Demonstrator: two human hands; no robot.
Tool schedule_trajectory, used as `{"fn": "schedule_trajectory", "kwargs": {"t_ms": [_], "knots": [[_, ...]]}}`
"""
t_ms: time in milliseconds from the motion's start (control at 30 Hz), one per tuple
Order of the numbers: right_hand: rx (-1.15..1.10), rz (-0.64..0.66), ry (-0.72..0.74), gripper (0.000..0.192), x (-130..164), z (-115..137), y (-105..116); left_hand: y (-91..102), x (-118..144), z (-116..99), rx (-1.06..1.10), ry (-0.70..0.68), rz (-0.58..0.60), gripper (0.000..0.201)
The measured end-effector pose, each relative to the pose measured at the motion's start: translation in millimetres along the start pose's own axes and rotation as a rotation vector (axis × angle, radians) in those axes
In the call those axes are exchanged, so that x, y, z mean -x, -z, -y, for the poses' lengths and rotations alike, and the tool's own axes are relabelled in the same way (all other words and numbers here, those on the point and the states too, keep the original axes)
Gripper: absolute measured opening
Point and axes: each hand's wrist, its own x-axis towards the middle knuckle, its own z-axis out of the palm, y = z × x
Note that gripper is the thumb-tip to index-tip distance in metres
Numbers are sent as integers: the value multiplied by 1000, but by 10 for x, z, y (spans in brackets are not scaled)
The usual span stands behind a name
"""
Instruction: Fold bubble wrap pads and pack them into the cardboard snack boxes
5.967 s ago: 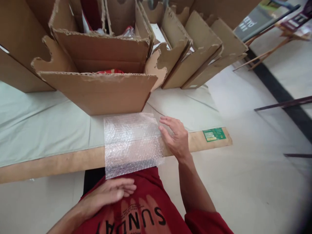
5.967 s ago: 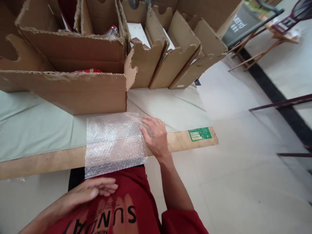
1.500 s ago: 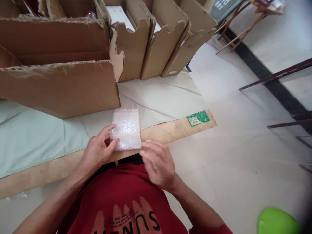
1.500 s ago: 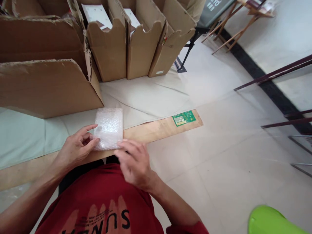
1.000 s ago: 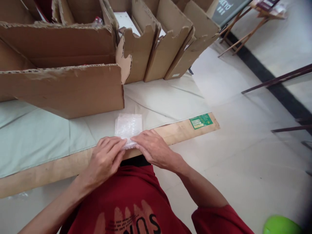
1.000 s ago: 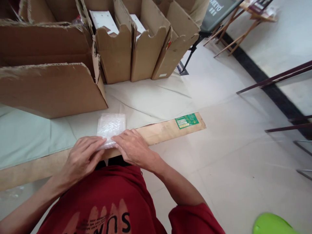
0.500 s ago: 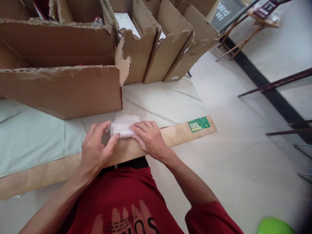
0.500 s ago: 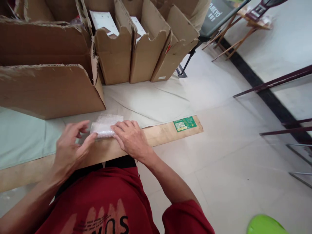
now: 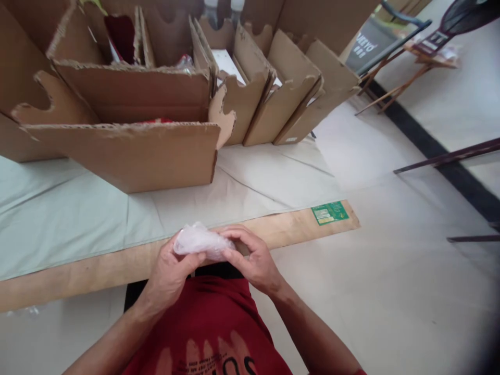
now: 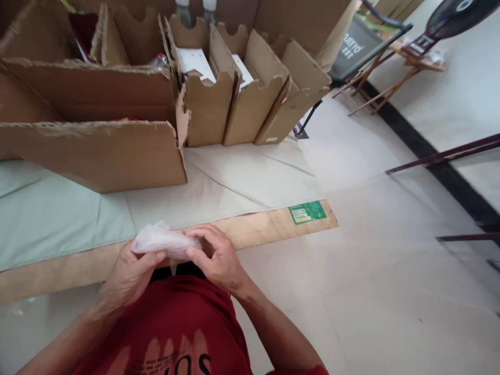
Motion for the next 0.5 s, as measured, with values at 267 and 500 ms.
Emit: {"fn": "schedule_trajectory", "kwargs": {"t_ms": [267, 500], "knots": [[-482, 165, -143, 55, -127, -18, -54, -44, -51, -46, 147, -9, 95, 62], [-236, 122, -103, 45, -597, 572, 432, 123, -89, -440, -17, -318, 171, 85]]}}
